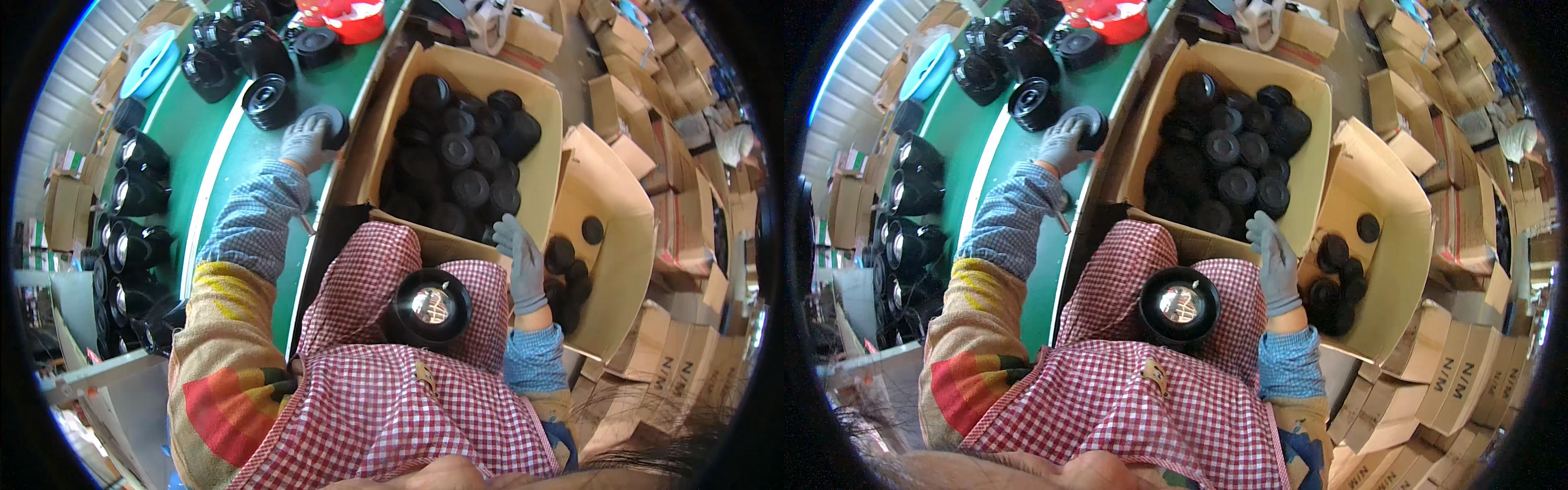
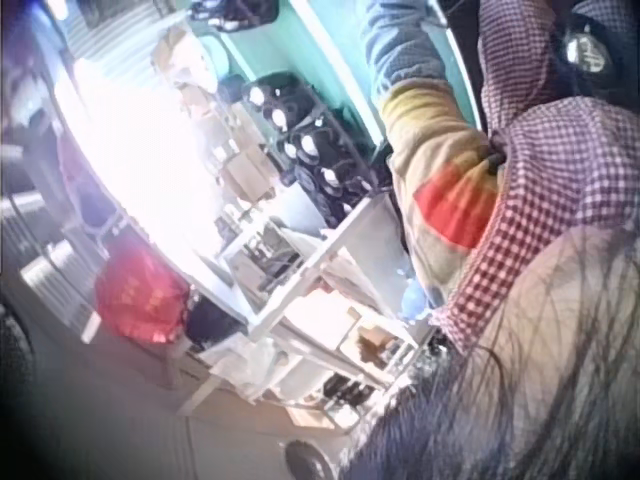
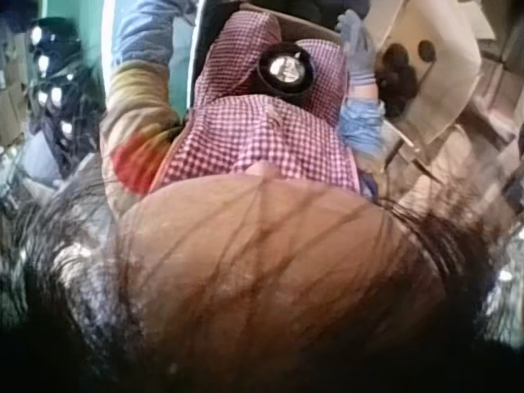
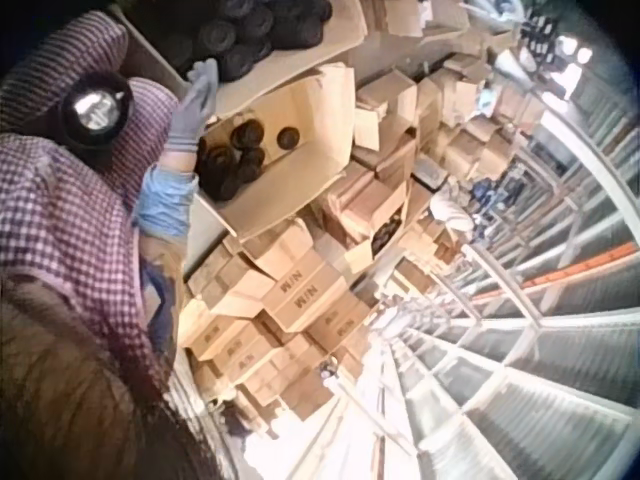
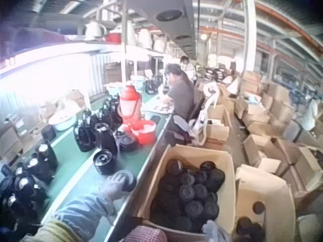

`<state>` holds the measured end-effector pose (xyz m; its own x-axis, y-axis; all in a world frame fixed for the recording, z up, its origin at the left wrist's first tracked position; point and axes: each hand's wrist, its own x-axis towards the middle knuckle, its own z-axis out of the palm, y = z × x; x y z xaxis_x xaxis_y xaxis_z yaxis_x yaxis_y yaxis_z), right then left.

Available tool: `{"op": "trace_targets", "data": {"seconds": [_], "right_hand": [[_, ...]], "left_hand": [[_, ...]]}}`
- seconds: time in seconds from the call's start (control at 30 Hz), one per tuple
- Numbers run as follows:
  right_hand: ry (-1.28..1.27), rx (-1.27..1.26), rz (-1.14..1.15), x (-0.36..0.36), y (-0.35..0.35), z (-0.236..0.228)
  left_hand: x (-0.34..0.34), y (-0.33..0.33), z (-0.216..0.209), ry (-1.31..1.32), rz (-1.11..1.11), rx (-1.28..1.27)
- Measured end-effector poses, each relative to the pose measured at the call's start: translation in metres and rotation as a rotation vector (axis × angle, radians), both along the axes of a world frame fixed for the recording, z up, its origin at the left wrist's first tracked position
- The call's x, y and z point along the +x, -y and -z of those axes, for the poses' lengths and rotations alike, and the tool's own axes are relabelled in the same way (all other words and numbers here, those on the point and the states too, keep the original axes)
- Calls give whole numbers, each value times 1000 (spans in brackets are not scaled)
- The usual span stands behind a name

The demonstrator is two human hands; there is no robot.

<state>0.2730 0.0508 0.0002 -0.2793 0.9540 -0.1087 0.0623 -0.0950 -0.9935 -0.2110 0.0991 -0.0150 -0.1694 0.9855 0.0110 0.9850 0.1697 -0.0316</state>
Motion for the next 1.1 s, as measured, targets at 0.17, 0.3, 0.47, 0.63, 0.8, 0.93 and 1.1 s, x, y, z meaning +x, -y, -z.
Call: {"op": "trace_targets", "data": {"seconds": [0.17,0.3,0.47,0.63,0.8,0.93,1.1], "right_hand": [[43,-87,-37,4,-1,2],[52,153,-35,-4,-11,-6],[35,446,-158,-37,-10,-56],[-456,-118,-447,-37,28,-51],[-406,78,-338,-19,68,-50],[-373,266,-357,-12,70,-39],[-235,401,-440,-15,80,-26]], "left_hand": [[-47,7,37,3,171,136],[-39,15,-30,115,269,416],[82,74,-133,849,676,5],[178,121,-114,1735,651,-259],[211,144,-58,1918,542,-208],[221,145,-44,1719,673,-49],[217,151,-31,1564,735,-45]]}}
